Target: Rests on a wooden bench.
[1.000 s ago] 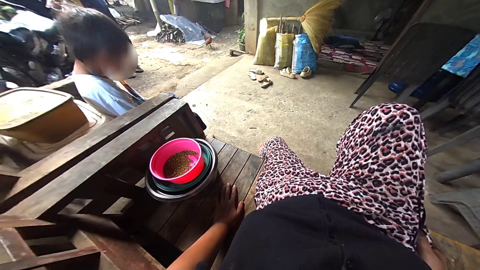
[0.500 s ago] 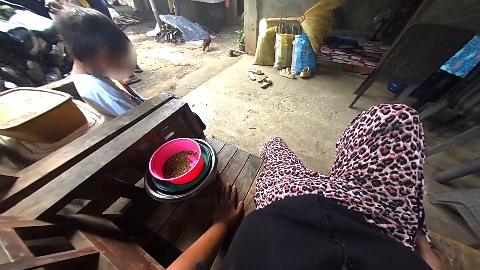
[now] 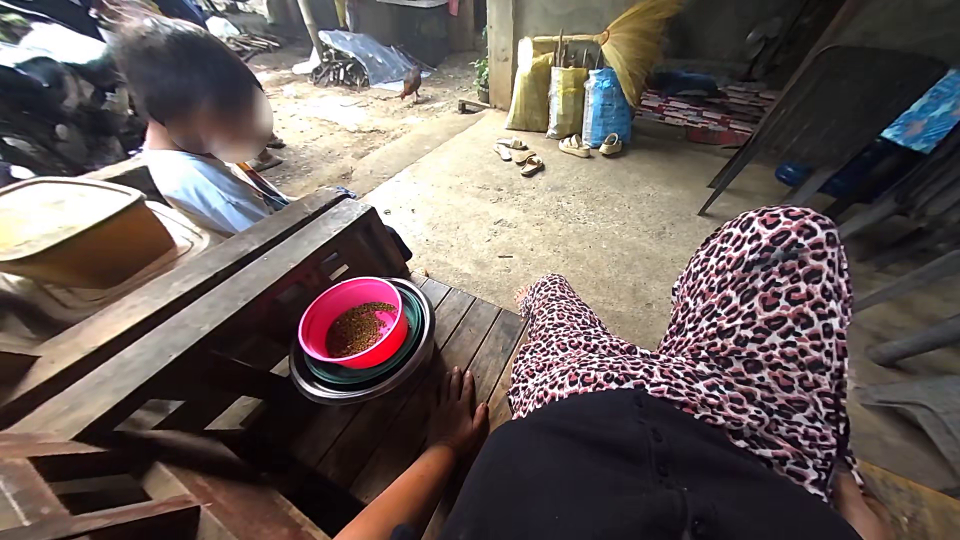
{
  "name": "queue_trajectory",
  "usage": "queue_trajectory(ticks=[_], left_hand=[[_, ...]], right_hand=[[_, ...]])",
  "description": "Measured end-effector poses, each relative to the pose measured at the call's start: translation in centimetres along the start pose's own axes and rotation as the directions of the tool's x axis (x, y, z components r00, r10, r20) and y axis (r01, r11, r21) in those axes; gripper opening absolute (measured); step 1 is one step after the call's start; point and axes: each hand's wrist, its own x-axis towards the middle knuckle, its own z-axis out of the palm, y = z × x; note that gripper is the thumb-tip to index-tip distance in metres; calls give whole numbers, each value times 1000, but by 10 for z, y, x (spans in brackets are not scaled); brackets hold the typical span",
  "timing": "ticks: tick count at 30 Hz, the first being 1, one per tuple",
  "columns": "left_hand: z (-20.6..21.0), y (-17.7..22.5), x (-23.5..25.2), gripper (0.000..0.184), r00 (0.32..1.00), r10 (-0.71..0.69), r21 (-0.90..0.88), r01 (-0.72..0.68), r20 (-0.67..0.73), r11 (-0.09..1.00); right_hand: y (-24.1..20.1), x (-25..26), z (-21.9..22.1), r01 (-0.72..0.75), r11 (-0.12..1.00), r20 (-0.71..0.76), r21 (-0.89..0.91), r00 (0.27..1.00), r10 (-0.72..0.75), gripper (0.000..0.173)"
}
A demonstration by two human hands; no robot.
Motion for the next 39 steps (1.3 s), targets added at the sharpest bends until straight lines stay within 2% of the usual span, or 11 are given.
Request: queue_trajectory(ticks=[3, 11, 26, 32, 39], left_hand=[[-4, 2, 0, 79, 1000, -10, -3, 10, 25, 1000], [2, -1, 0, 79, 1000, 2, -6, -2, -13, 1000], [-3, 1, -1, 78, 1000, 2, -4, -2, 2, 1000], [7, -3, 1, 80, 998, 20, 13, -19, -60, 1000], [6, -3, 0, 79, 999, 10, 11, -10, -40, 1000]], right_hand=[[-1, 0, 0, -3, 1000, 2, -4, 1000, 3, 22], [-1, -1, -1, 6, 1000, 17, -1, 1000, -6, 27], [-6, -3, 3, 16, 1000, 5, 21, 1000, -16, 21], [-6, -4, 3, 13, 1000, -7, 16, 1000, -13, 21], [-8, -6, 3, 3, 1000, 1, 11, 1000, -3, 24]])
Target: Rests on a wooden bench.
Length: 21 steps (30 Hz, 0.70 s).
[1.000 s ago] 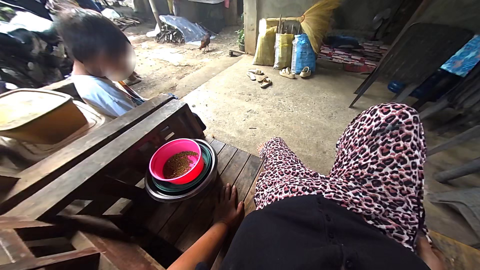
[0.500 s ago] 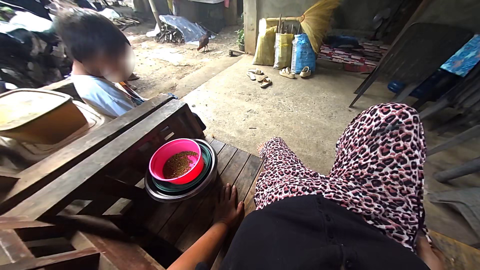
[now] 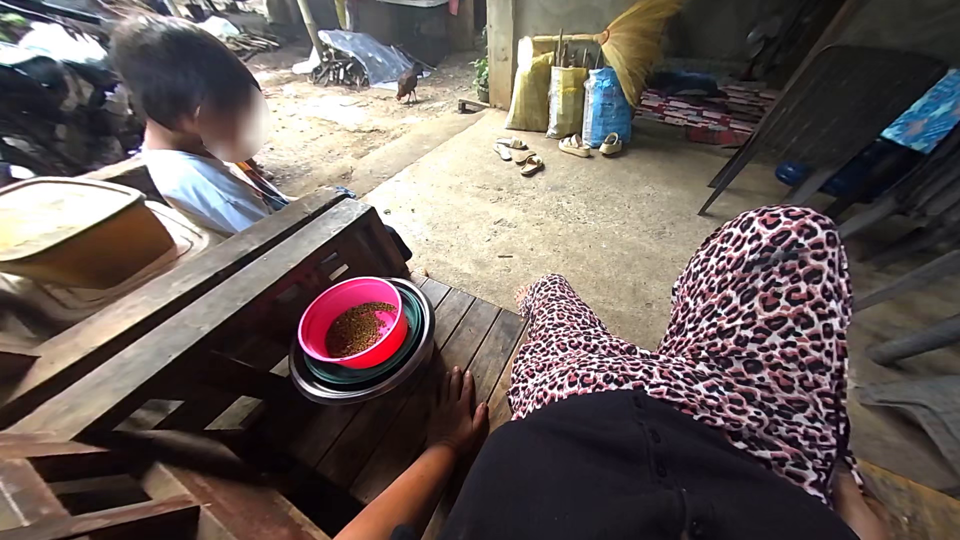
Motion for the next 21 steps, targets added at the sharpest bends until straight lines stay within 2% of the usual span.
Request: queue_trajectory(ticks=[21], left_hand=[[-3, 2, -1, 79, 1000, 5, -16, -5, 13, 1000]], right_hand=[[8, 5, -3, 18, 999, 15, 40, 1000, -18, 20]])
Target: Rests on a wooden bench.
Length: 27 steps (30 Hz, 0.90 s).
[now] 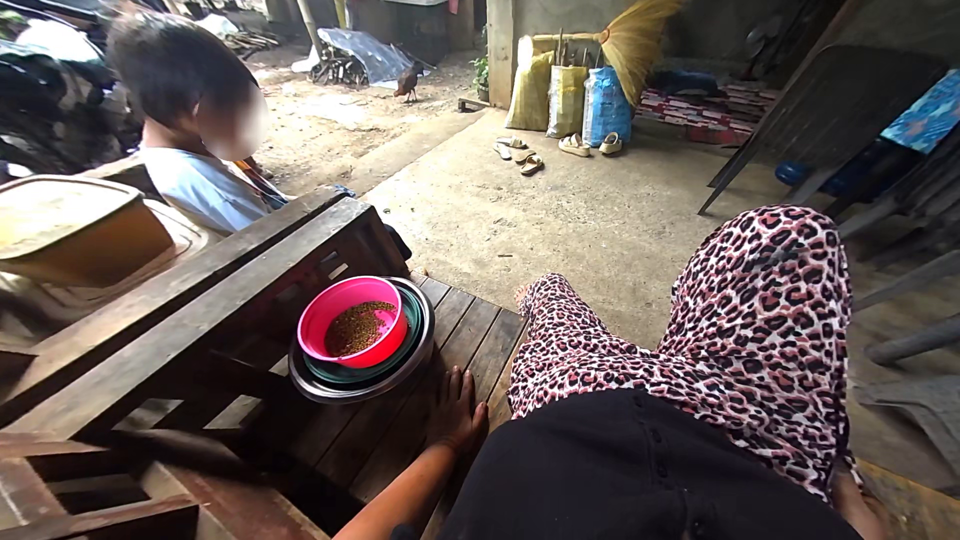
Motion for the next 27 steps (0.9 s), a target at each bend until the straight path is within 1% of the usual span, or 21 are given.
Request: queue_trajectory(ticks=[7, 9, 14, 18, 25, 27], left_hand=[[0, 0, 0, 79, 1000, 0, 2, 0, -9, 1000], [-1, 0, 0, 79, 1000, 3, 1, -3, -1, 1000], [1, -1, 1, 79, 999, 9, 3, -9, -31, 1000], [2, -1, 1, 79, 999, 13, 6, -13, -45, 1000], [1, -1, 1, 80, 1000, 4, -15, -5, -19, 1000], [5, -2, 1, 80, 999, 8, -15, -8, -37, 1000]], right_hand=[[7, 5, -2, 7, 1000, -7, -7, 1000, -7, 19], [6, 4, -1, 6, 1000, -13, -8, 1000, -6, 21], [4, 2, -1, -16, 998, -13, -58, 1000, 15, 28], [3, 1, -1, -23, 997, -13, -69, 1000, 22, 30], [-2, -2, 0, -27, 998, -2, -64, 1000, 27, 32], [-2, -1, -1, -35, 996, 8, -79, 999, 36, 34]])
